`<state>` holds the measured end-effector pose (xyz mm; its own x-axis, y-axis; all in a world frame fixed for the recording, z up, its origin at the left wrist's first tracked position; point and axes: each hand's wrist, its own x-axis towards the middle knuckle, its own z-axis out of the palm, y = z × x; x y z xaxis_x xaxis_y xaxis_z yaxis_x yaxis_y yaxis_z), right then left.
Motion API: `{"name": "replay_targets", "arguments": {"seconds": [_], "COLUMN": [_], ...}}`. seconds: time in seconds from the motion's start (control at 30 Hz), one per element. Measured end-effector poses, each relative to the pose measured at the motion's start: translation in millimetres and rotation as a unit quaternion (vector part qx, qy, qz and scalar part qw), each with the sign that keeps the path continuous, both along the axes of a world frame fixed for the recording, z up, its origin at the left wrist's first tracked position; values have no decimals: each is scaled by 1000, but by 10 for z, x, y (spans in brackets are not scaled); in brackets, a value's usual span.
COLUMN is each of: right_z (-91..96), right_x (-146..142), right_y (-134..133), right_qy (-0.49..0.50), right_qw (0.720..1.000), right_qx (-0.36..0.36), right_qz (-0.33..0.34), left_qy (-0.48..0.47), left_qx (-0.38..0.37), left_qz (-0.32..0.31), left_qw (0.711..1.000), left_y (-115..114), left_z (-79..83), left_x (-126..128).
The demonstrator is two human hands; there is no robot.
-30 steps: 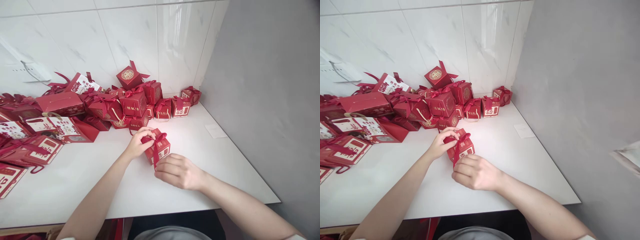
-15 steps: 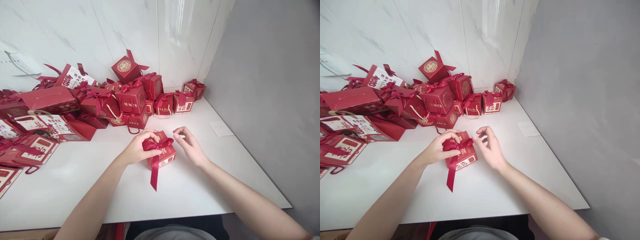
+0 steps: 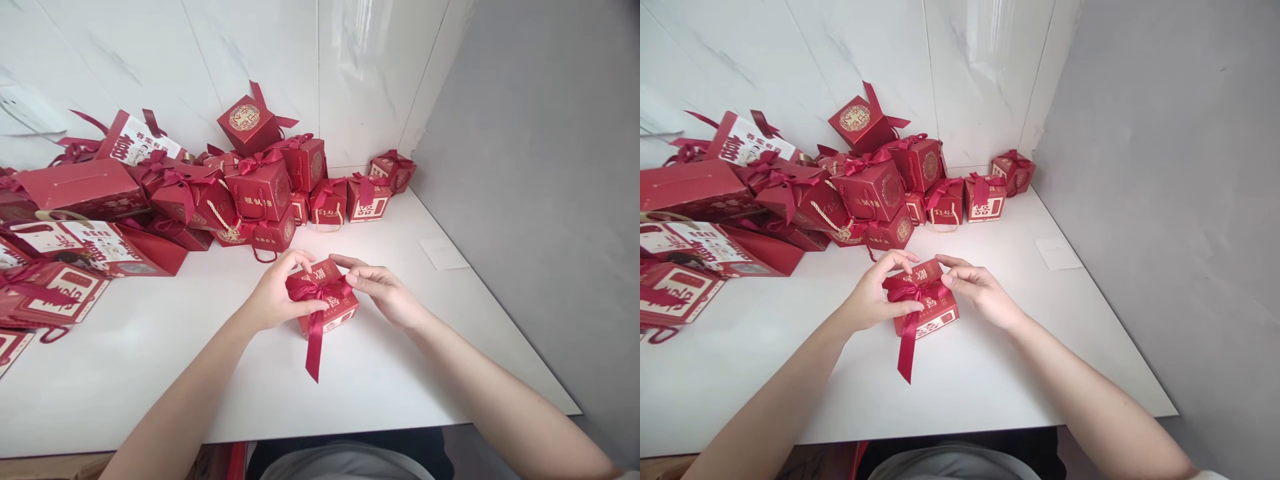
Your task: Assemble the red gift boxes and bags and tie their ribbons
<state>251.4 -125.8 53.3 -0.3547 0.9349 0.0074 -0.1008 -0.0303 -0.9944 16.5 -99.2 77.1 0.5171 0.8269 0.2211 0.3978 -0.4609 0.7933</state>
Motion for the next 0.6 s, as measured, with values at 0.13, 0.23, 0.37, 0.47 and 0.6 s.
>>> {"name": "replay_targets", "arguments": {"seconds": [0.13,0.23,0.37,0.47,0.6], "right_z": [-13,-36,-55,-47,-30], "right_x": [3,-20,-37,-31,-27], "right_y": [22,17,3,-2,-4], "right_qy": [69,99,103,108,92], "right_qw": [997,993,993,993,995], "right_qx": [-39,-49,-44,-33,-11], "right_qz": [25,32,33,27,25], "left_qy": [32,34,6,-48,-122], "left_qx": [20,7,-39,-137,-214], "left_qz": [0,-8,-35,-53,-27], "left_qw": [999,999,999,988,969], "left_y": [12,21,61,113,168], "left_z": [-1,-6,-10,-15,-48], "left_x": [-17,-32,-80,-139,-179]}}
